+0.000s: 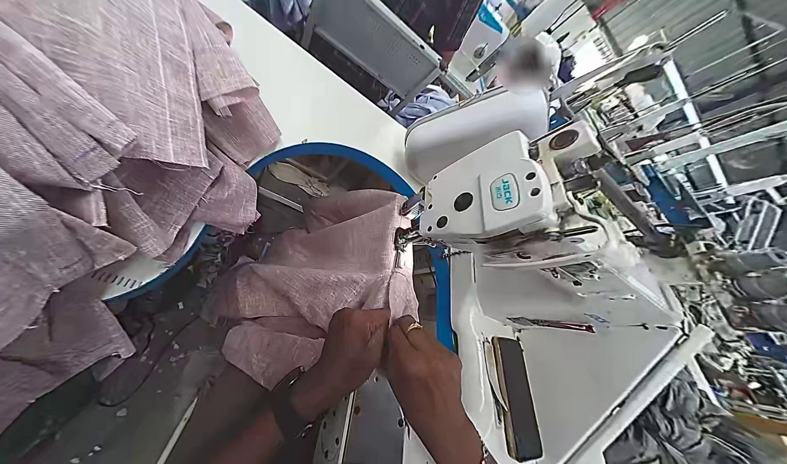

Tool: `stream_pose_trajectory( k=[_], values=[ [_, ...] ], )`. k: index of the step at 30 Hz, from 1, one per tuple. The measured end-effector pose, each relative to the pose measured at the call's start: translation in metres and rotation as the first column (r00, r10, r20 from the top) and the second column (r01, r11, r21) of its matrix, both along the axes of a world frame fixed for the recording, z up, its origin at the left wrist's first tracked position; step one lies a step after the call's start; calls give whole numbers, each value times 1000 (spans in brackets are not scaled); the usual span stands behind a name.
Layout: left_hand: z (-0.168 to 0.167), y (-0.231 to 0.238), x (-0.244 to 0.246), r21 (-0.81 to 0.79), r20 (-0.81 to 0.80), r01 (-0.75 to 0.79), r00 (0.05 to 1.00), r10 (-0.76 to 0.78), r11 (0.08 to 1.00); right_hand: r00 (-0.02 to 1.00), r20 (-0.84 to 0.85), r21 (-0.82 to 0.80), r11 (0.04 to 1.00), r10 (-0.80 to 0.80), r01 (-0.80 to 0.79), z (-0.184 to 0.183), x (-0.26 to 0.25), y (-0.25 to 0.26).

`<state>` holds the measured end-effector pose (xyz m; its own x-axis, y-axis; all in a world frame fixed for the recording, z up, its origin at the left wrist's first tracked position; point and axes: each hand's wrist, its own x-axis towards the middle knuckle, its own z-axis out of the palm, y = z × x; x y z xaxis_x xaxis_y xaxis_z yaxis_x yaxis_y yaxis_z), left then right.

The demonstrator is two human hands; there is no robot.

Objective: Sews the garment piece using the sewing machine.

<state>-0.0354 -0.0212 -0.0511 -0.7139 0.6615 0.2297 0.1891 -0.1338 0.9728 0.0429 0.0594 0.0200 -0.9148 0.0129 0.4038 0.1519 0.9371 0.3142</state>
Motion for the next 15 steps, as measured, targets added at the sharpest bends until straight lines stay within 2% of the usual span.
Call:
stream_pose_trajectory(
  k=[4,5,7,8,9,10,11,12,13,14,15],
  values=[
    [-3,19,-10,81,146,-21,989,9,996,985,-174,-105,994,-4,-14,-16,-8,16],
    [-1,17,-12,75,160,-15,987,3,997,975,-222,-142,990,-30,-2,-22,0,17],
    [6,4,-11,-1,104,-9,995,9,1000,966,-215,-186,977,-146,107,-32,28,15],
    [6,-5,-8,-45,36,-30,999,32,999,960,-133,-198,956,-247,219,-35,42,13],
    [6,-13,-3,-85,-27,-51,998,49,995,921,67,-227,893,-384,389,-31,55,11],
    [6,-19,1,-112,-87,-69,994,59,991,766,397,-255,741,-506,621,-19,59,9],
    [6,-23,6,-137,-139,-75,989,56,988,480,723,-187,528,-497,829,-6,55,20],
    [8,-25,9,-160,-179,-71,983,42,985,284,869,-104,411,-406,906,-4,53,41],
    [10,-27,12,-184,-203,-66,979,28,981,209,912,-72,363,-354,929,-6,58,62],
    [12,-28,15,-203,-211,-65,977,21,977,255,900,-125,351,-353,928,-6,68,77],
    [14,-27,17,-207,-215,-78,976,32,975,435,816,-296,371,-380,880,-3,82,87]
  ],
)
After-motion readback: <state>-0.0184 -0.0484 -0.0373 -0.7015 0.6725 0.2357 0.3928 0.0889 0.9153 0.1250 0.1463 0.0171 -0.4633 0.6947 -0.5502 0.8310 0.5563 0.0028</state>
